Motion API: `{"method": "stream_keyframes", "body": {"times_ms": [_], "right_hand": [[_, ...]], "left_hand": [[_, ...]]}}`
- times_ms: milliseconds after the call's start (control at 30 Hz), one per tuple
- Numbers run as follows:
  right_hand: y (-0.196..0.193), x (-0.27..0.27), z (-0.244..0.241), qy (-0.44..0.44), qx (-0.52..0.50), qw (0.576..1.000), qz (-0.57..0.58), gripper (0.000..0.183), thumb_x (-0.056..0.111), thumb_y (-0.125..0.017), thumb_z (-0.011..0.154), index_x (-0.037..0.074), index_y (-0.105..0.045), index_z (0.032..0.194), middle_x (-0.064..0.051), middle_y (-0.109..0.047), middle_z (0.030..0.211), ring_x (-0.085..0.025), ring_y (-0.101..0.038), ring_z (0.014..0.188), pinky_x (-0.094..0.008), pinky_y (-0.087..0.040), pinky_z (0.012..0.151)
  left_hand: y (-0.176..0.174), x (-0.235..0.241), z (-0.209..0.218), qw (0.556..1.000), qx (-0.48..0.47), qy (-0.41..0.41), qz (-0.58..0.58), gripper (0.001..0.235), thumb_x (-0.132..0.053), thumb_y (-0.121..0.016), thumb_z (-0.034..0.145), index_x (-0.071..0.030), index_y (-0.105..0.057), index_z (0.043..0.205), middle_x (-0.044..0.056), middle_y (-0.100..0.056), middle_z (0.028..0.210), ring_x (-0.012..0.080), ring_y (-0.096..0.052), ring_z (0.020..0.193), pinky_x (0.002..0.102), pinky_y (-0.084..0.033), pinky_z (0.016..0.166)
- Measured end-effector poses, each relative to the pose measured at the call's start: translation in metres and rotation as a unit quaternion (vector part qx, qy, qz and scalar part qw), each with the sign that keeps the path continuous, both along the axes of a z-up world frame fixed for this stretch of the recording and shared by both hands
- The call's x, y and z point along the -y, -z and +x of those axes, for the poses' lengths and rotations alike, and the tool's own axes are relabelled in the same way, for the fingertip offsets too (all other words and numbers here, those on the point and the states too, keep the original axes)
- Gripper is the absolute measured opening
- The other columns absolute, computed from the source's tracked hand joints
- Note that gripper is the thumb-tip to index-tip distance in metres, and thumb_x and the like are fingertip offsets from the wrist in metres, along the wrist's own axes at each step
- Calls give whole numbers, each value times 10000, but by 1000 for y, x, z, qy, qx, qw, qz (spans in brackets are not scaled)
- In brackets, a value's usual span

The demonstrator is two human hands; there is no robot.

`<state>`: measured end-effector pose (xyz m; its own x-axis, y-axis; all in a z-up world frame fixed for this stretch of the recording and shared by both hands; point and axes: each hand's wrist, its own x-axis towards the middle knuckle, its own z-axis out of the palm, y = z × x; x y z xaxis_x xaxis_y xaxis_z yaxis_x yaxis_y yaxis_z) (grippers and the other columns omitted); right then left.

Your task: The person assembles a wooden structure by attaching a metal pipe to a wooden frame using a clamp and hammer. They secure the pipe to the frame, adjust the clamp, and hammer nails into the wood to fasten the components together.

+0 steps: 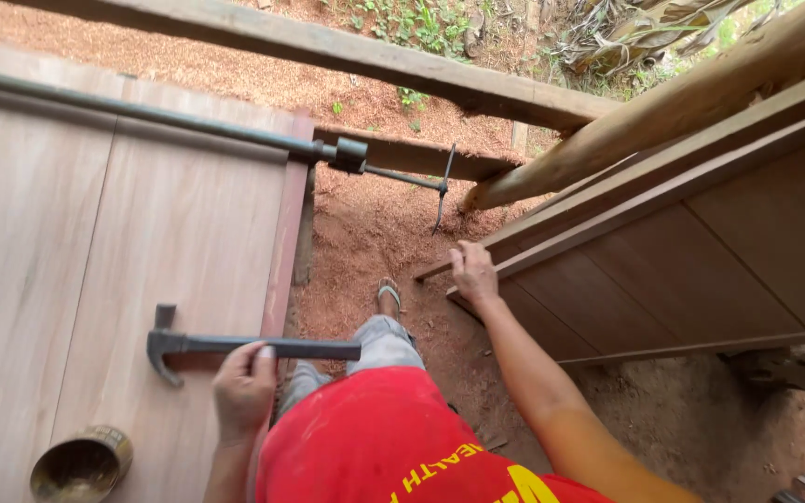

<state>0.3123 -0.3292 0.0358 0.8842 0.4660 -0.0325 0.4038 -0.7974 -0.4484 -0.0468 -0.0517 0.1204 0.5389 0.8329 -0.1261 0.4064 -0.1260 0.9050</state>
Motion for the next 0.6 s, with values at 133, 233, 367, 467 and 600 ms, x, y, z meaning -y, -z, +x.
{"method": "stream_keyframes", "body": {"times_ms": [133, 233, 367, 467, 600], "right_hand": [[11, 2, 90, -31, 86, 996, -4, 404, 349, -569, 1018, 59, -635, 1292, -168, -617, 1321, -360, -542, 1272, -476, -443, 1065], [28, -20, 162, -133, 192, 972, 21, 378, 317, -534, 1048, 66, -635, 1311, -156, -607, 1384, -329, -505, 1359, -465, -418, 1134], [49, -54, 229, -281, 261, 923, 34, 324, 317, -542, 1049, 103, -665, 1260, -125, -618, 1395, -303, -475, 1402, -453, -406, 1147], [46, -77, 240, -374, 176, 908, 75, 213, 293, -578, 1014, 120, -686, 1073, -87, -661, 1292, -312, -508, 1377, -447, -422, 1094], [70, -92, 242, -348, 26, 924, 154, 198, 222, -587, 981, 79, -657, 863, -107, -627, 986, -332, -553, 1080, -457, -449, 952]], "left_hand": [[-19, 40, 115, 980, -6, 197, 16, 177, -214, -702, 897, -70, -751, 988, 141, -761, 953, 279, -760, 843, 365, -597, 734], [2, 68, 221, 959, -90, 268, 22, 269, -345, -676, 903, -115, -762, 1013, 131, -749, 1005, 341, -725, 901, 433, -574, 764], [92, 108, 328, 953, -148, 263, 16, 476, -505, -608, 917, -76, -718, 1092, 174, -711, 1071, 412, -689, 930, 502, -539, 761], [142, 135, 362, 931, -221, 241, -158, 605, -606, -466, 986, -61, -724, 926, 163, -715, 936, 367, -695, 894, 501, -531, 793], [170, 165, 365, 952, -160, 177, -193, 691, -613, -390, 1029, -44, -642, 730, 137, -654, 694, 295, -667, 727, 463, -506, 725]]}}
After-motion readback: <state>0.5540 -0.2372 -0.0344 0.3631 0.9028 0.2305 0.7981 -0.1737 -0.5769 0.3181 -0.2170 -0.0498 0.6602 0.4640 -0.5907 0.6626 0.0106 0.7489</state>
